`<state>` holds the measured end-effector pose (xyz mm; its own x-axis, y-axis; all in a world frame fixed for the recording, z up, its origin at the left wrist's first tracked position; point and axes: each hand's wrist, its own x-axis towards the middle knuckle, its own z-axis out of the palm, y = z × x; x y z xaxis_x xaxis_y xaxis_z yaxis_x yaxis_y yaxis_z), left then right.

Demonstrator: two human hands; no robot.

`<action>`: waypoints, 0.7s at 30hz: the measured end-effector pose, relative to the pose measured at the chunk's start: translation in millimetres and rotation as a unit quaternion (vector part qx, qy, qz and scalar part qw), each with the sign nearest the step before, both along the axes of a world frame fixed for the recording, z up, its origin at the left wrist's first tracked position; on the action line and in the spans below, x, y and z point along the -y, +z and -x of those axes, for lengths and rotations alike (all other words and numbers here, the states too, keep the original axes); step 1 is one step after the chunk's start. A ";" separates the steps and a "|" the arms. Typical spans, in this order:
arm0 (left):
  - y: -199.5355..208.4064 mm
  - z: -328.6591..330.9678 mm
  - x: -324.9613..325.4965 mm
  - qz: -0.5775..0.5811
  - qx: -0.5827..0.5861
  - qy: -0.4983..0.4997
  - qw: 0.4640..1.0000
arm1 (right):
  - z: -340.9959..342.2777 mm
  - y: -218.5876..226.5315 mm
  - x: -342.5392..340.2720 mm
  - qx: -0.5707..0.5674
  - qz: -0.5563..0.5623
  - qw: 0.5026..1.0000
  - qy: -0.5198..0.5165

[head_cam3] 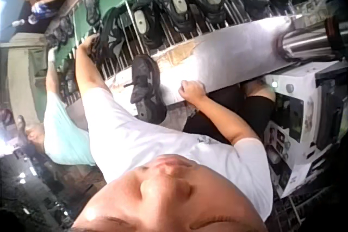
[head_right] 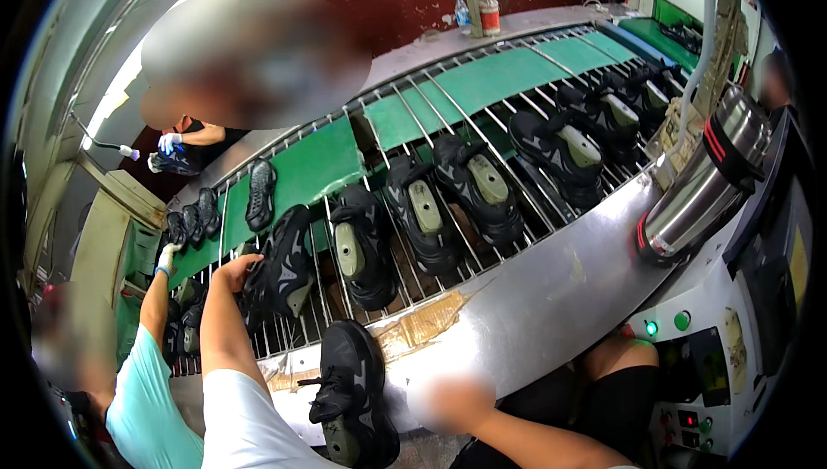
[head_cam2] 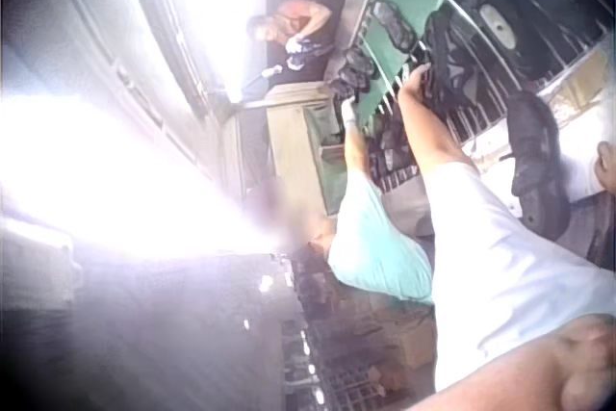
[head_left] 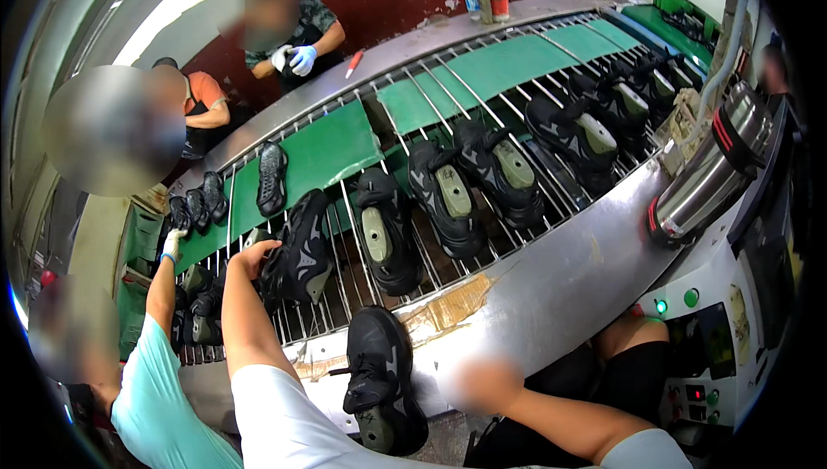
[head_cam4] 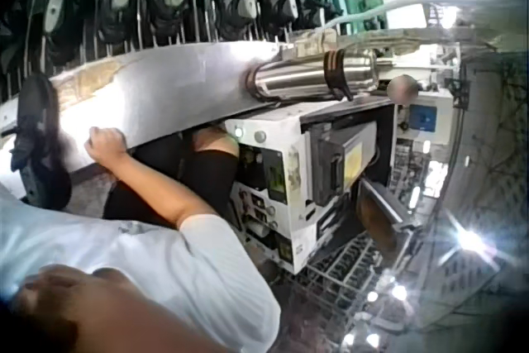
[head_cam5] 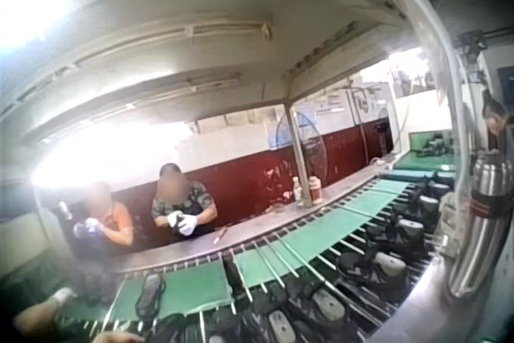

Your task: The person takes a shoe from the conveyor belt, places it into a molding machine, closes the machine lids, and later removes the shoe from the machine.

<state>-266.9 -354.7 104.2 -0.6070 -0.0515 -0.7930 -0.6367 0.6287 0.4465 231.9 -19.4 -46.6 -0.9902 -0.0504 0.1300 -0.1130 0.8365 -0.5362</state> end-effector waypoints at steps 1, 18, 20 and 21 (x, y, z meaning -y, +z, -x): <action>3.4 -1.3 -10.3 0.029 0.002 -0.002 1.000 | -1.6 -1.0 -0.5 -0.007 0.009 1.000 0.000; -3.5 -47.1 -69.1 0.184 -0.236 -0.128 0.946 | 10.7 49.4 -0.7 -0.002 0.050 0.996 -0.080; -16.0 -46.1 -69.4 0.212 -0.262 -0.148 0.930 | 7.2 38.1 4.3 -0.048 0.016 0.997 -0.065; -14.1 -52.0 -91.5 0.246 -0.266 -0.153 0.919 | 8.5 30.6 3.2 -0.073 -0.005 0.995 -0.069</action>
